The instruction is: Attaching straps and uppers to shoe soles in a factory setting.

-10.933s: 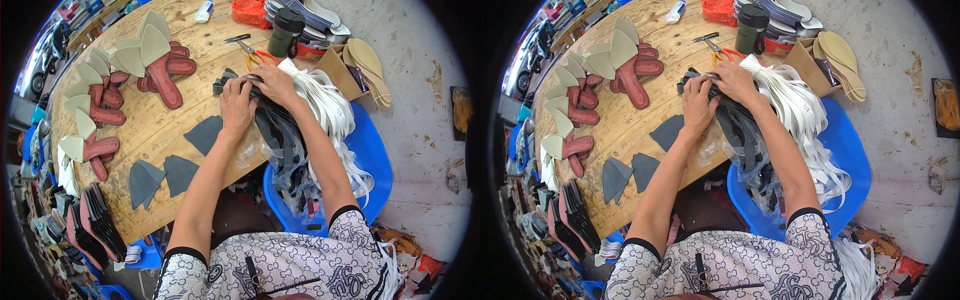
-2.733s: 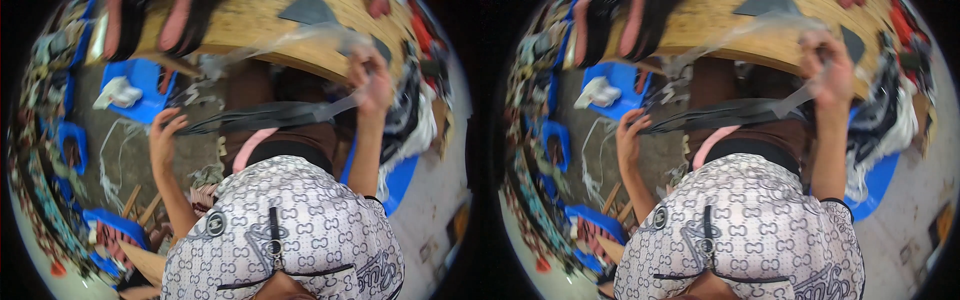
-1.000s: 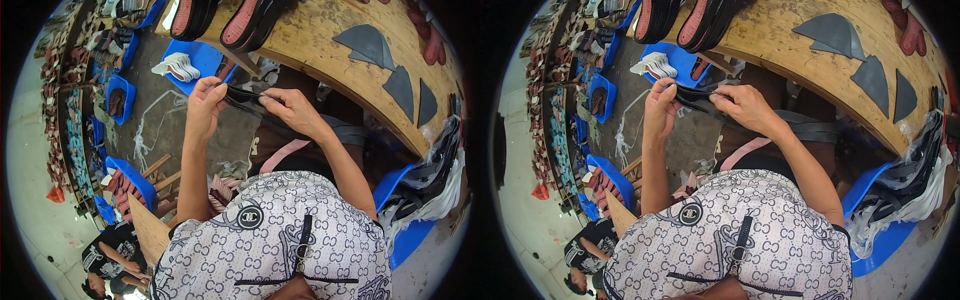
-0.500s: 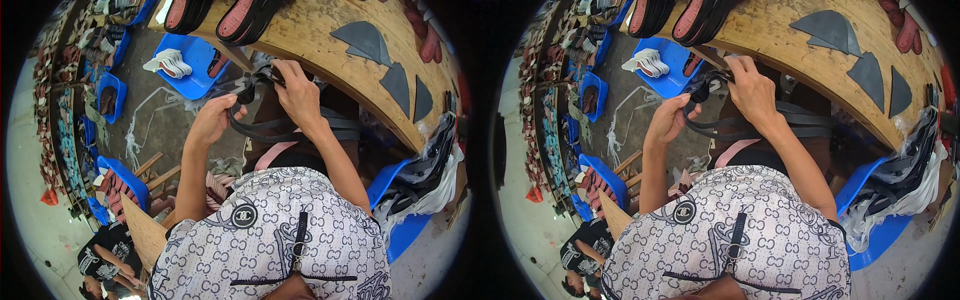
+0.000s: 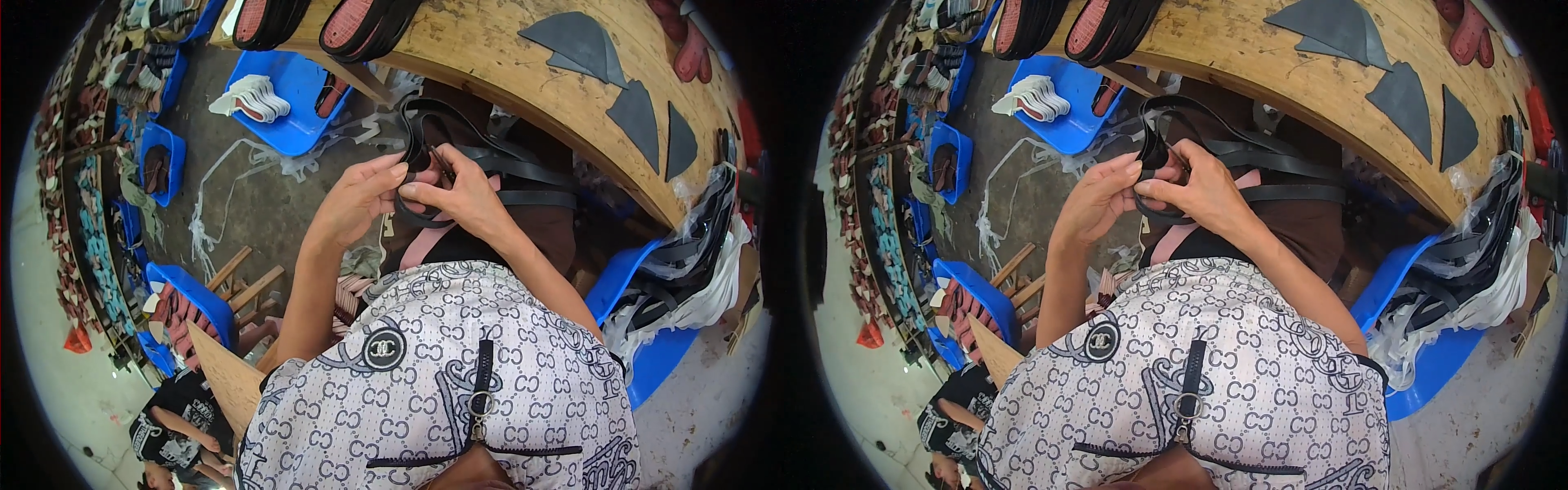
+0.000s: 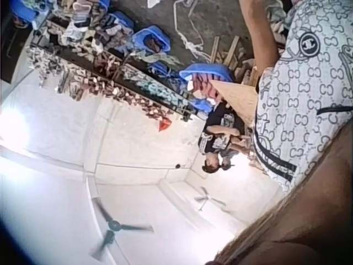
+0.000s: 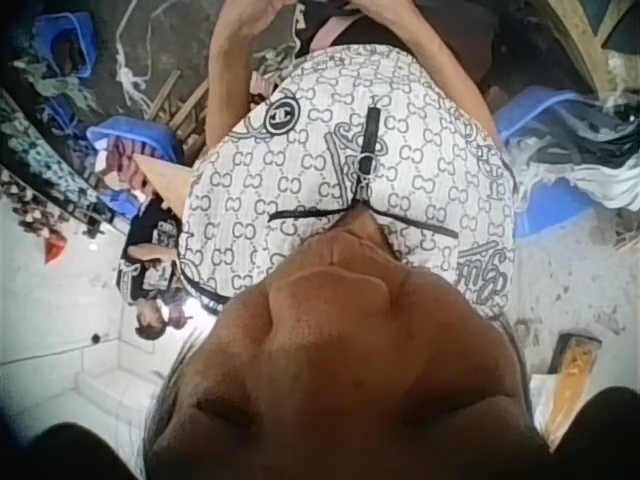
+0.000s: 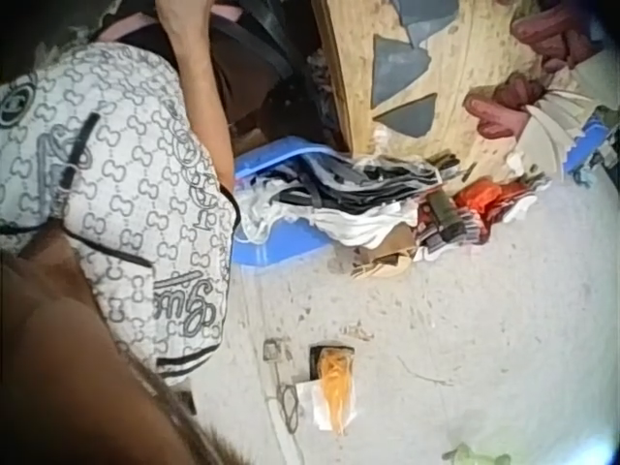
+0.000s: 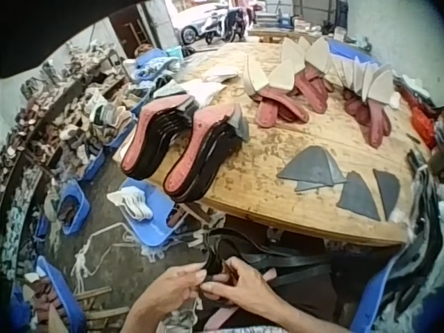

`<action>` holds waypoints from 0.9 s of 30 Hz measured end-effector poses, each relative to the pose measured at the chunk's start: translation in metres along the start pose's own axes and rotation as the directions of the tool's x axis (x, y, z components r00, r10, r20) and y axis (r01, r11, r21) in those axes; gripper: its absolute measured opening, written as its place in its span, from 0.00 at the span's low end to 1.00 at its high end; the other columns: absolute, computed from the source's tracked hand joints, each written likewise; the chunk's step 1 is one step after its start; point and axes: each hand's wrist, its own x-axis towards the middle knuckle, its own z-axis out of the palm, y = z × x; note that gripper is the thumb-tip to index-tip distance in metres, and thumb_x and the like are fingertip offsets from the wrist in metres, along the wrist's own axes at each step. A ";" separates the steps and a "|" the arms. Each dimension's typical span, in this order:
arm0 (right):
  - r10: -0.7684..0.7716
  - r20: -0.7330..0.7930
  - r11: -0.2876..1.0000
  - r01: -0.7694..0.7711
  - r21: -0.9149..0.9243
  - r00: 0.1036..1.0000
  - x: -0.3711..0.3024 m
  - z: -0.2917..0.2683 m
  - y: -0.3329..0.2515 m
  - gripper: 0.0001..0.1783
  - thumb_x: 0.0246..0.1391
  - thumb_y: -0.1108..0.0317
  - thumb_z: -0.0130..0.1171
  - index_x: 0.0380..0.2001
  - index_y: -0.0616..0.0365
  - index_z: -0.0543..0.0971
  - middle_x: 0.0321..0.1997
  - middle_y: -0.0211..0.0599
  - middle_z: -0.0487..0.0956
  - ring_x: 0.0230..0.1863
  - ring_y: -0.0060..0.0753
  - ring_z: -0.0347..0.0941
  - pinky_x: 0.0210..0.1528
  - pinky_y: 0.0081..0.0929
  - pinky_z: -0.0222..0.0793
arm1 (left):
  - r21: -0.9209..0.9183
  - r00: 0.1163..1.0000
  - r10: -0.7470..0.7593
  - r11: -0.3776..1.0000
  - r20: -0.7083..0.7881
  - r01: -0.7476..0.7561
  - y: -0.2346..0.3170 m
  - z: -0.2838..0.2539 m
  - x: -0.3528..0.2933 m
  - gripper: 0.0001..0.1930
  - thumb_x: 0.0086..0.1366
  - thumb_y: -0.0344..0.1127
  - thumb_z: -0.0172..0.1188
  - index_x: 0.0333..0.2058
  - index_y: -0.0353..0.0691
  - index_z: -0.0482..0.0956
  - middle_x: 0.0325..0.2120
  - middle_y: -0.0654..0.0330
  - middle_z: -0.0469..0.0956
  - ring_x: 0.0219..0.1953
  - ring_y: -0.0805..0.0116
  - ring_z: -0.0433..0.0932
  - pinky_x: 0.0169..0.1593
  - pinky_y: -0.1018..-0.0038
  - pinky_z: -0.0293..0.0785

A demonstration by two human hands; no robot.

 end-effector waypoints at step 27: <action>-0.196 -0.388 0.932 0.294 0.211 0.901 -0.046 -0.059 -0.025 0.05 0.59 0.72 0.57 0.38 0.59 0.74 0.28 0.29 0.74 0.18 0.16 0.68 0.19 0.17 0.65 | 0.317 0.839 0.379 0.911 -0.391 -0.264 -0.012 -0.008 0.019 0.14 0.68 0.34 0.46 0.45 0.33 0.75 0.30 0.65 0.76 0.29 0.79 0.72 0.33 0.81 0.71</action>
